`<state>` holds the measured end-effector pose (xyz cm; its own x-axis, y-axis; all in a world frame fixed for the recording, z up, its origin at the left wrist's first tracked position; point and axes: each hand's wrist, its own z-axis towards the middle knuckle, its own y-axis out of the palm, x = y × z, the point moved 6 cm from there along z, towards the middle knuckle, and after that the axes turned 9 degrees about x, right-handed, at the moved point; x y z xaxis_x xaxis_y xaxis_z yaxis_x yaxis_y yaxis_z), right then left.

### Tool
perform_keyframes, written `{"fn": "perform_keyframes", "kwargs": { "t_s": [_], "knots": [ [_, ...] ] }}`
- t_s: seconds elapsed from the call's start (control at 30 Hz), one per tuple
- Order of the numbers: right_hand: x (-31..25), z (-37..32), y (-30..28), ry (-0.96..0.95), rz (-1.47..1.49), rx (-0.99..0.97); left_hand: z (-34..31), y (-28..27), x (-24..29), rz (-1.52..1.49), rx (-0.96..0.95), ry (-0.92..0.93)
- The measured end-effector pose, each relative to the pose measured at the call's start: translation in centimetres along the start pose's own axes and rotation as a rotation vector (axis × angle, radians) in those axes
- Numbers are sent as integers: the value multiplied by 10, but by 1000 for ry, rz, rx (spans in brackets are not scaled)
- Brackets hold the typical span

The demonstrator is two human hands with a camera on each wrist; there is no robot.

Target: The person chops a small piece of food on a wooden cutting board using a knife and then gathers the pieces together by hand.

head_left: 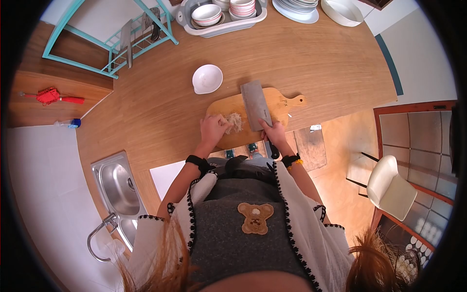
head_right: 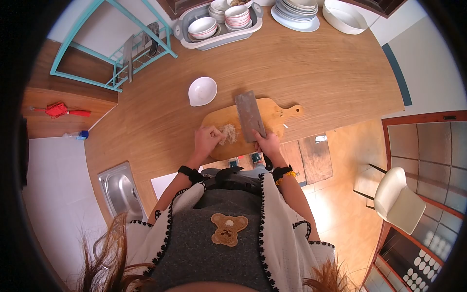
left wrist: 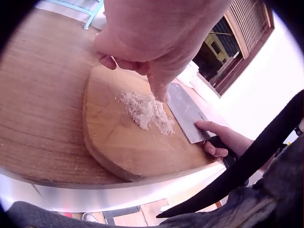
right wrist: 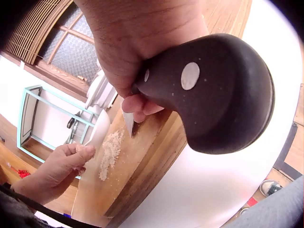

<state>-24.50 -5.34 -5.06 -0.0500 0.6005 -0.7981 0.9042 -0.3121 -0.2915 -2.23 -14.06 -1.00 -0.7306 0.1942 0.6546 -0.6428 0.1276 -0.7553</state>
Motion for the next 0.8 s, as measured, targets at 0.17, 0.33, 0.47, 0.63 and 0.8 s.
{"fn": "perform_keyframes", "kwargs": {
  "t_s": [0.17, 0.33, 0.47, 0.63, 0.8],
  "knots": [
    [-2, -2, 0, 11, 15, -4, -2, -5, 12, 90, 77, 111],
    [-3, -3, -1, 11, 13, -7, -3, -4, 18, 123, 132, 232],
    [-1, -2, 0, 17, 23, -4, -1, -4, 23, 167, 133, 258],
    [1, 0, 0, 17, 5, -13, 0, 2, 19, 190, 74, 200],
    [-2, -2, 0, -15, -29, -7, 0, 4, 17, 251, -28, 157]
  ]
}}
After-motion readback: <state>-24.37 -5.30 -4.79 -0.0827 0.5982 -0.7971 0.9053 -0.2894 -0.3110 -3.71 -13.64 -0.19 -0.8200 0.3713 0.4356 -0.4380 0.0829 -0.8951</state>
